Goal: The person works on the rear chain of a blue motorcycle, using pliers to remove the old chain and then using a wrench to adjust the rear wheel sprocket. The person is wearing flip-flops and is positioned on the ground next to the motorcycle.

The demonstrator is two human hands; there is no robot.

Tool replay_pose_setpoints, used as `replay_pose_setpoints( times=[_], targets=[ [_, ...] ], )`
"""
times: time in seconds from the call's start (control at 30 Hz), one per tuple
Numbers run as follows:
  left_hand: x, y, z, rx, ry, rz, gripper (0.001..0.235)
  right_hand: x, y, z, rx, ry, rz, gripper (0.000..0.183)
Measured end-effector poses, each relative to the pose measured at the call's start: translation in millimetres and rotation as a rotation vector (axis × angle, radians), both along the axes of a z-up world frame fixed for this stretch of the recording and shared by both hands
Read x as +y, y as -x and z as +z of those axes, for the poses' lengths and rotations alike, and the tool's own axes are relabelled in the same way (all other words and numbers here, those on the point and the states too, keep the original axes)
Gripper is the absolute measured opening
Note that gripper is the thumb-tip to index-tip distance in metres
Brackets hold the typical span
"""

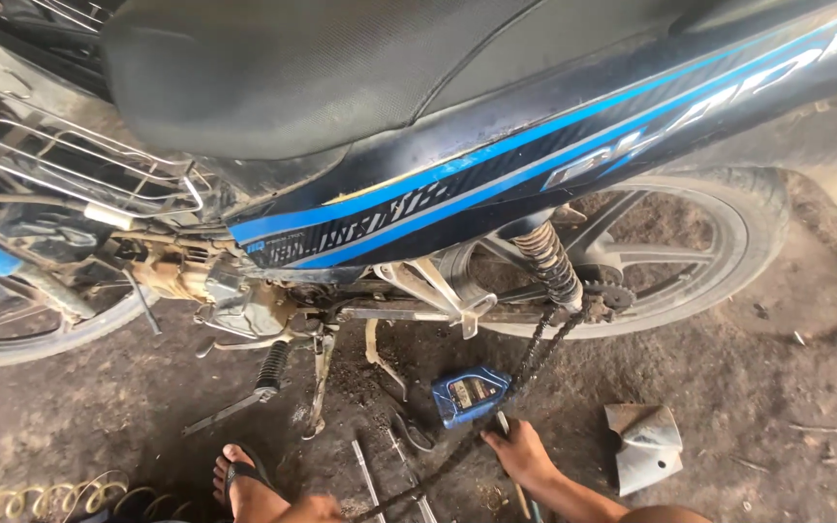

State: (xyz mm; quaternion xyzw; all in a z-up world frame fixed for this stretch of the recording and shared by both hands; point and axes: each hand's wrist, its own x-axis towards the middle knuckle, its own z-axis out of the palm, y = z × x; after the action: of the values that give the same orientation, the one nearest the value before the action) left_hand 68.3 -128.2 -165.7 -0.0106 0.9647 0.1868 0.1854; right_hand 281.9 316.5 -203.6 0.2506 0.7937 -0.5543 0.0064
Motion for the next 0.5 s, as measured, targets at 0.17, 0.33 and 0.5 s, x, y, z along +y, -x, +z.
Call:
replay_pose_setpoints(
  times=[0.17, 0.33, 0.5],
  targets=[
    [-1, 32, 6, -0.039, -0.018, 0.229, 0.052, -2, 3, 33, -0.186, 0.457, -0.056, 0.030],
    [35, 3, 10, -0.128, 0.146, -0.302, 0.047, -16, -19, 65, -0.047, 0.665, 0.088, 0.031],
    [116, -84, 27, -0.431, 0.357, -0.937, 0.044, 3, -55, 14, 0.063, 0.501, -0.094, 0.026]
  ],
)
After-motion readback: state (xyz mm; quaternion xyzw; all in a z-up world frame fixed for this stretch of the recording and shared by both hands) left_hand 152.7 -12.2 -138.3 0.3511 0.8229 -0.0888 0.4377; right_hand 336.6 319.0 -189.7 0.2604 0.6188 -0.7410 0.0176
